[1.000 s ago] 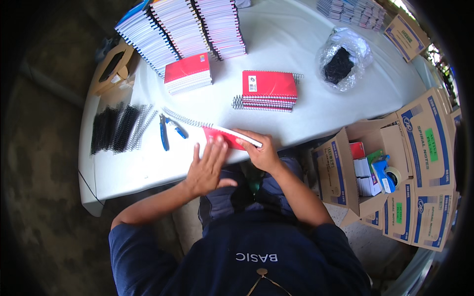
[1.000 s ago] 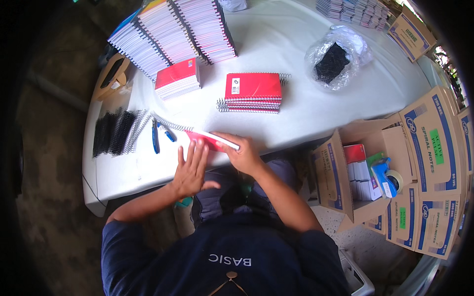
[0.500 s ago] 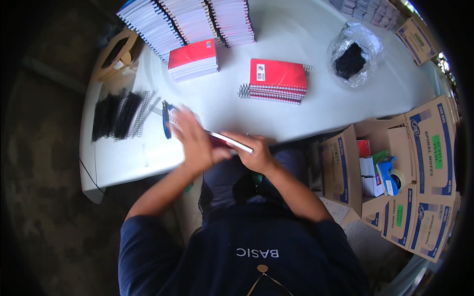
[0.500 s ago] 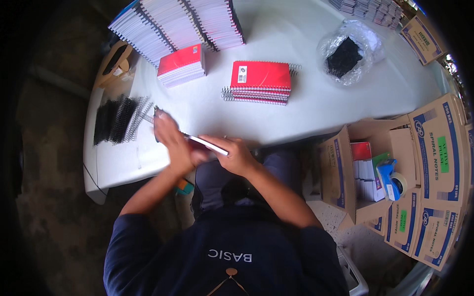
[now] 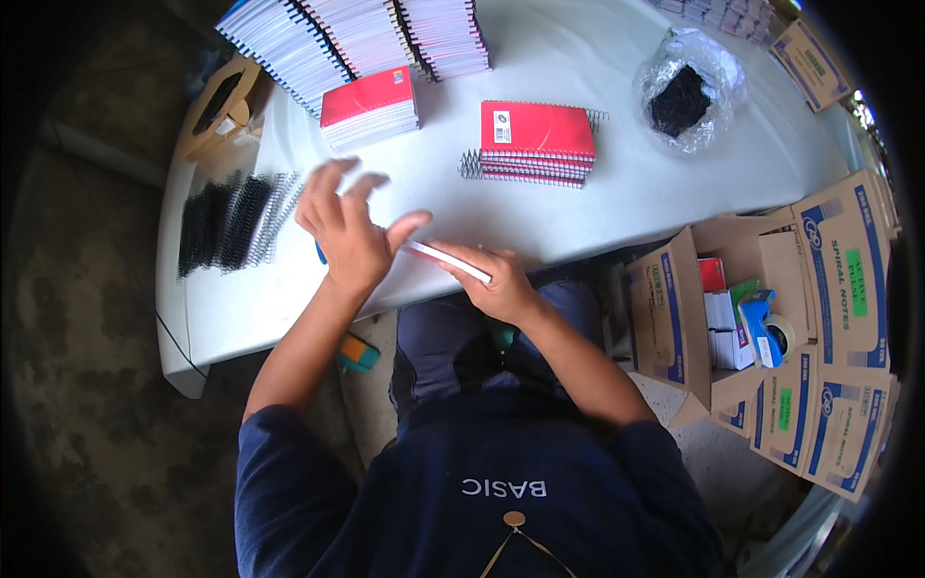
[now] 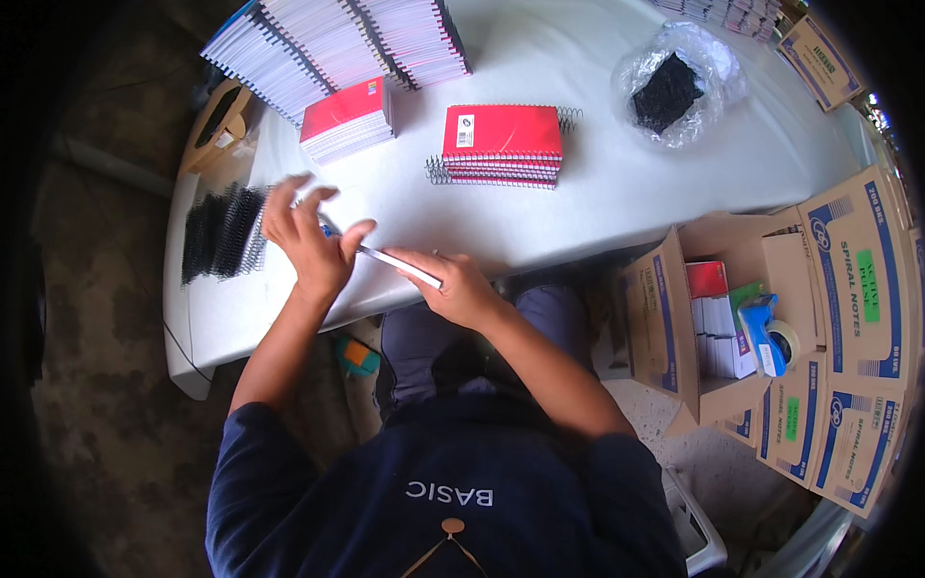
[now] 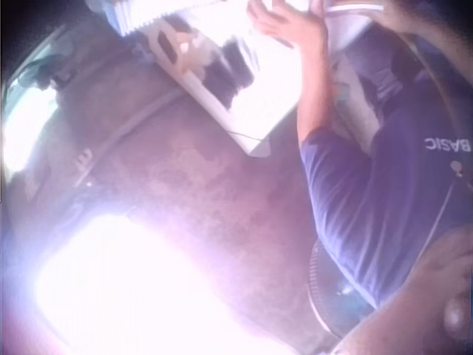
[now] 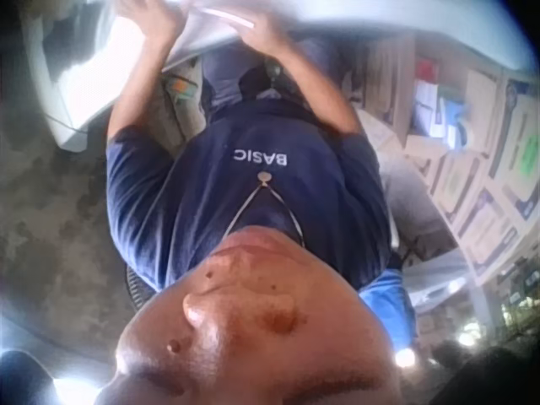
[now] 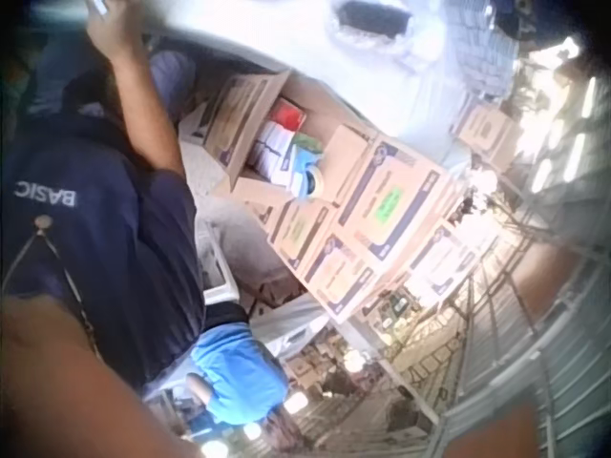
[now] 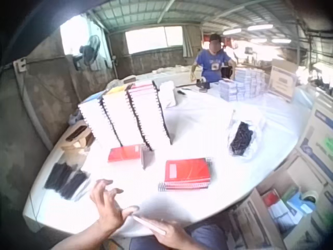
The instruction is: The person binds small notebooks by manually threading plastic spiral coils through the punched holes of the covers and pages, then stacks the completed notebooks on a table.
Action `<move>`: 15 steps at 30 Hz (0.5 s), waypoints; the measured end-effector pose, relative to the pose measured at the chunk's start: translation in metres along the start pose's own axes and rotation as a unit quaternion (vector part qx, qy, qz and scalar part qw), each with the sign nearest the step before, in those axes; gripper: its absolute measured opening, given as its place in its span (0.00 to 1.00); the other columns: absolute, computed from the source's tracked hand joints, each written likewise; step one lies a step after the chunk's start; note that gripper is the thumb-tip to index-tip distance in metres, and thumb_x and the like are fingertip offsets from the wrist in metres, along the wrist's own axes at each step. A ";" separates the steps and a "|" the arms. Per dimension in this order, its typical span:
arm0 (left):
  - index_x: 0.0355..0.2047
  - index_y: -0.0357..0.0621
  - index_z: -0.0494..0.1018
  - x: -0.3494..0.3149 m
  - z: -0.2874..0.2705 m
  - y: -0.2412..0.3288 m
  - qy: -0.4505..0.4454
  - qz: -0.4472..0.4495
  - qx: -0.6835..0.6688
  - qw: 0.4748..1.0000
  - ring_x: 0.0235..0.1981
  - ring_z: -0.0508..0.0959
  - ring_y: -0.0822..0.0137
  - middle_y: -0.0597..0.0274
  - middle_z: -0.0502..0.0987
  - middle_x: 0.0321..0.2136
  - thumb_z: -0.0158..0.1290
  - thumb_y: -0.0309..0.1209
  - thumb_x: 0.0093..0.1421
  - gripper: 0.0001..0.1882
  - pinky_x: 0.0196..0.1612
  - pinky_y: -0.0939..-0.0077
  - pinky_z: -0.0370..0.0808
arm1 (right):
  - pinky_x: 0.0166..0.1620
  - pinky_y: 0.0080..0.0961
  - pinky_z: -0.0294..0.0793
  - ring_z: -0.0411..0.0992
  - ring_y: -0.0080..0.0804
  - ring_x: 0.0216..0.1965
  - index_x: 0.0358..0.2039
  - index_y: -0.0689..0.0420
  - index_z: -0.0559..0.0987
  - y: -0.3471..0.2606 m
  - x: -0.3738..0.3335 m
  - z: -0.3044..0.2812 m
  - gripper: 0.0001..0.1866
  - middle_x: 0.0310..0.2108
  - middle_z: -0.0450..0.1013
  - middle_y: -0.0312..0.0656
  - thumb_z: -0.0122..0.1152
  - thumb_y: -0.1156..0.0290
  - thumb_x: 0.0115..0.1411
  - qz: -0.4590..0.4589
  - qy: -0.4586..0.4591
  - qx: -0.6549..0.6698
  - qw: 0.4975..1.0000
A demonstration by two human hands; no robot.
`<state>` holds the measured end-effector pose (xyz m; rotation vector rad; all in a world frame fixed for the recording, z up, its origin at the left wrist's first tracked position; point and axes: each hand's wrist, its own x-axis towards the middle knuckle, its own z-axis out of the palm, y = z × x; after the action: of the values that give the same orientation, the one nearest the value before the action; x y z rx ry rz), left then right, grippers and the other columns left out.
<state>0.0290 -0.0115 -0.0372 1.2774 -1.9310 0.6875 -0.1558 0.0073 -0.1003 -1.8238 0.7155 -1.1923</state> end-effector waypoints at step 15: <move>0.60 0.24 0.41 -0.087 0.013 0.023 -0.133 -0.002 -0.166 0.977 0.62 0.42 0.28 0.29 0.39 0.61 0.39 0.70 0.49 0.59 0.59 0.35 0.33 | 0.42 0.28 0.75 0.75 0.43 0.40 0.47 0.58 0.75 0.002 -0.004 0.011 0.18 0.42 0.74 0.47 0.56 0.81 0.53 -0.039 0.007 0.001 0.999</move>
<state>0.0273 0.0355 -0.1154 1.2046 -2.1468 0.1821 -0.1468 0.0131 -0.1061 -1.8592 0.6562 -1.2562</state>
